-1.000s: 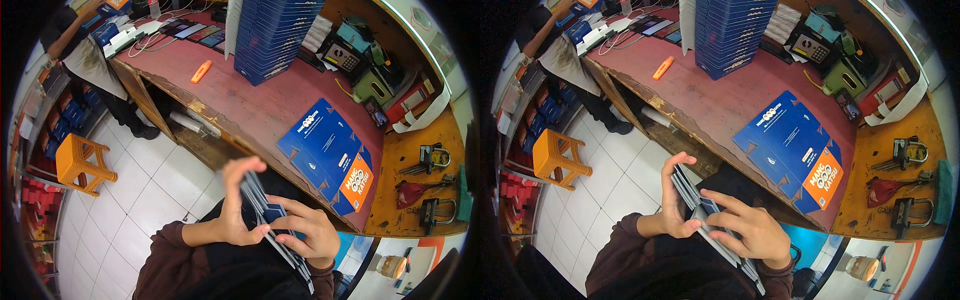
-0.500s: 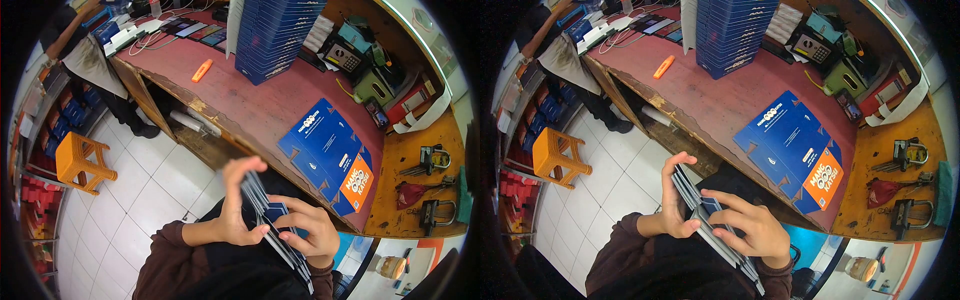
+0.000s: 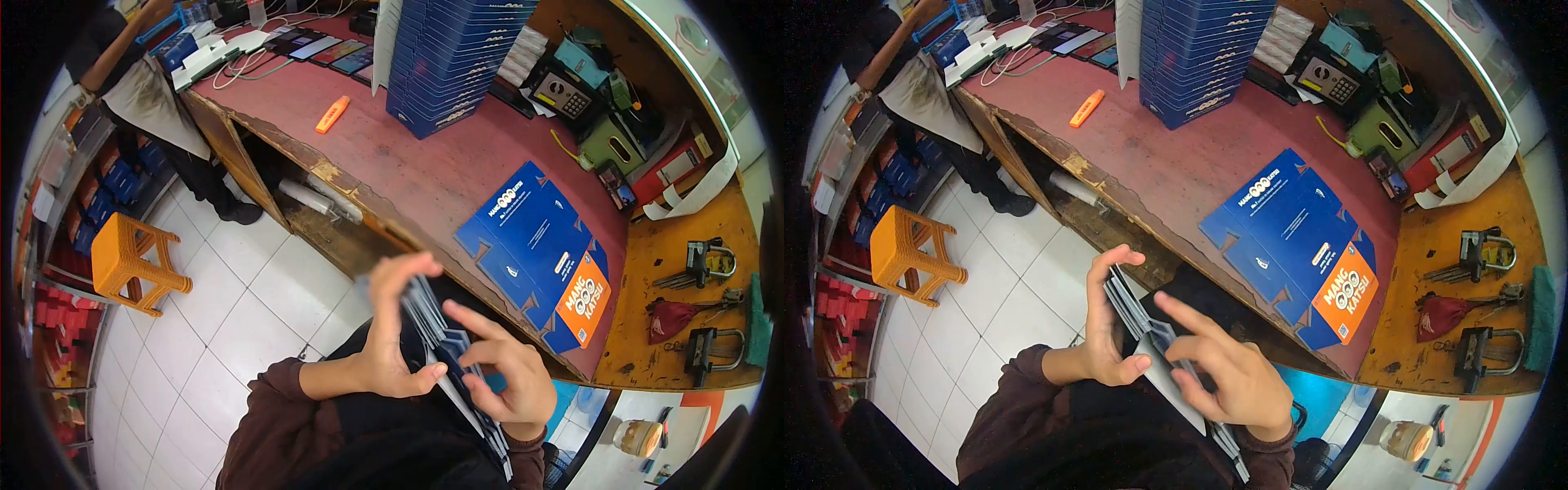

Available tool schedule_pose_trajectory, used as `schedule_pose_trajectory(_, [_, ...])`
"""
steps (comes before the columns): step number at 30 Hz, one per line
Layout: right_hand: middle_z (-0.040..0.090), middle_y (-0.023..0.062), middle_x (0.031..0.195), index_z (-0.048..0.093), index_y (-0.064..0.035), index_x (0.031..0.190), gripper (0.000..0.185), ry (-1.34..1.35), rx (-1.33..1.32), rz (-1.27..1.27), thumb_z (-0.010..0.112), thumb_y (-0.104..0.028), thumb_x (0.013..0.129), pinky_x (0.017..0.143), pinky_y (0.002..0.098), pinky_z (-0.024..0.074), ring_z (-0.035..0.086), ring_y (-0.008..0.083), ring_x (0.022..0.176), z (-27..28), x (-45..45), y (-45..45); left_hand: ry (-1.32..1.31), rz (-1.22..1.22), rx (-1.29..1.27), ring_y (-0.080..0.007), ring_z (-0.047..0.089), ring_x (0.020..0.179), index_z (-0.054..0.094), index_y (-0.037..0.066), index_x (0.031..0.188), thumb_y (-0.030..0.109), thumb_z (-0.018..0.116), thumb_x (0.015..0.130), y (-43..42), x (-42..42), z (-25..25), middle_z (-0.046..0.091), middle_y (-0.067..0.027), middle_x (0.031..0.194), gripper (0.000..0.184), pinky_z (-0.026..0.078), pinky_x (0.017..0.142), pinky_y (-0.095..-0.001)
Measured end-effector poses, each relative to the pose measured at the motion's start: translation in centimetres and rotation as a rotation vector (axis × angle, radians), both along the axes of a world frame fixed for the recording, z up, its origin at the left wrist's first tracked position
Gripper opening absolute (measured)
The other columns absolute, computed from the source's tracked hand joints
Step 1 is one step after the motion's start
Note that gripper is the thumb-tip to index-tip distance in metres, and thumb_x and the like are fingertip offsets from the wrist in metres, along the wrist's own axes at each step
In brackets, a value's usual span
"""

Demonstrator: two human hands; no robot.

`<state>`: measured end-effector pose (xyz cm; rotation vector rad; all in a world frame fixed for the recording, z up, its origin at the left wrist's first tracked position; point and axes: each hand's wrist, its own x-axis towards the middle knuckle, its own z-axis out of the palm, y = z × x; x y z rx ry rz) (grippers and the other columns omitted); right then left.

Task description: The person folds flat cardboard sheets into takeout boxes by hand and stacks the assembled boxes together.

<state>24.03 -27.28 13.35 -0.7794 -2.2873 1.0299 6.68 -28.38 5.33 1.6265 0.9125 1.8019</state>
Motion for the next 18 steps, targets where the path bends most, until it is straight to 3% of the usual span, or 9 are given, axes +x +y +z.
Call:
schedule_pose_trajectory(4, [0.046, 0.0167, 0.13, 0.061, -0.0075, 0.081, 0.01, -0.144, 0.09, 0.034, 0.062, -0.005, 0.071, 0.051, 0.0257, 0.0485, 0.063, 0.0182, 0.064, 0.62, 0.12, -0.18, -0.02, -0.022, 0.012, -0.0292, 0.037, 0.111, 0.026, -0.007, 0.129, 0.035, 0.064, 0.066, 0.19, 0.1, 0.15, 0.04, -0.0195, 0.117, 0.085, 0.022, 0.098, -0.0411])
schedule_pose_trajectory(10, [0.047, 0.0157, 0.128, 0.062, -0.0068, 0.082, 0.015, -0.097, 0.064, 0.103, 0.068, -0.019, 0.074, 0.054, 0.0284, 0.049, 0.063, 0.0189, 0.066, 0.33, 0.23, 0.31, 0.028, -0.03, 0.011, -0.0292, 0.036, 0.112, 0.024, -0.007, 0.131, 0.037, 0.065, 0.069, 0.26, -0.22, 0.05, 0.041, -0.0188, 0.118, 0.086, 0.021, 0.099, -0.0411])
schedule_pose_trajectory(18, [0.049, 0.0157, 0.126, 0.062, -0.0059, 0.082, 0.015, -0.075, 0.032, 0.133, 0.065, -0.02, 0.077, 0.055, 0.0286, 0.0491, 0.062, 0.0197, 0.067, -0.04, 0.44, 0.75, 0.042, -0.062, -0.002, -0.029, 0.034, 0.116, 0.023, -0.007, 0.132, 0.041, 0.068, 0.07, 0.33, -0.39, -0.22, 0.04, -0.0181, 0.122, 0.091, 0.015, 0.102, -0.0417])
